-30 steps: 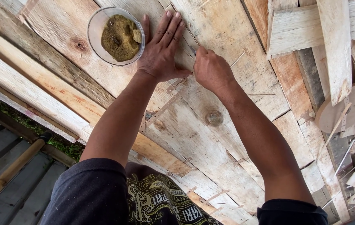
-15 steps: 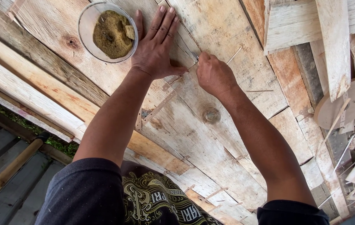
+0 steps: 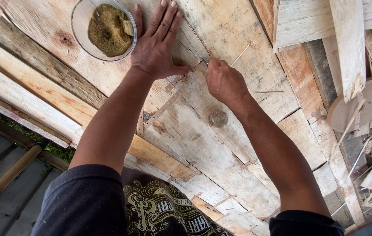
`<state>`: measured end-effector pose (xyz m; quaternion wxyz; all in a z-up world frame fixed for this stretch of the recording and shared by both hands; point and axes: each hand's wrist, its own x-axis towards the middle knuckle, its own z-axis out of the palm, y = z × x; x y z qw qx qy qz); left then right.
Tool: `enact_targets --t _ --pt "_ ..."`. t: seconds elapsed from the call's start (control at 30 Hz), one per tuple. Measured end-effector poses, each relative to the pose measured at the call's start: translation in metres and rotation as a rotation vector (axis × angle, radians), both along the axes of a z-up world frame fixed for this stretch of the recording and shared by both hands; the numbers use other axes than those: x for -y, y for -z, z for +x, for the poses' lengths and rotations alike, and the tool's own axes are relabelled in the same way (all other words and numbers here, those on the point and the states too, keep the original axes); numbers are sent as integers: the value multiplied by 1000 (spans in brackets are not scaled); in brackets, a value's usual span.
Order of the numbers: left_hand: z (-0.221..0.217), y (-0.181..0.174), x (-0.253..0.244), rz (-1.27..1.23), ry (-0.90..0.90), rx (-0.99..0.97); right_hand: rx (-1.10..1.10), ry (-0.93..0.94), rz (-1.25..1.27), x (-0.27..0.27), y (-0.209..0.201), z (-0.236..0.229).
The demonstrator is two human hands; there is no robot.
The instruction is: The person uses a red utility knife to scrape and remove material from the surface of wooden planks on a workbench. They repeatedly scrape different sections, occasionally lifting and repositioning small pieces of wood. A small container with a brown substance is present but not used.
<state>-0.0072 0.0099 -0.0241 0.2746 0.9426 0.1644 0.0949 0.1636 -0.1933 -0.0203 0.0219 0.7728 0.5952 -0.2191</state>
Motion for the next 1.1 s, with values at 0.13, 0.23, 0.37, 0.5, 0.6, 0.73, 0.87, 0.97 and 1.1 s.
enact_targets --t 0.13,0.23,0.37,0.5,0.6,0.73,0.87,0.97,1.1 --pt "-1 0 0 13 2 15 85 -52 64 7 9 1" --pt "-1 0 1 -21 -7 -17 173 -116 87 13 10 1" --pt "-2 -2 0 -6 10 -11 185 -81 80 19 8 -1" --pt "1 -8 1 -27 8 -70 200 -66 114 24 9 -2" --pt "2 -12 0 -30 6 -95 138 -31 84 25 7 -2" --pt "1 -9 0 -19 8 -79 116 -14 50 28 5 -2" --pt "2 -12 1 -17 11 -73 156 -2 84 37 10 -4" --pt "0 -9 2 1 13 -48 137 11 78 39 9 -5" --pt "1 -9 1 40 9 -8 19 65 -17 39 -2 -4"
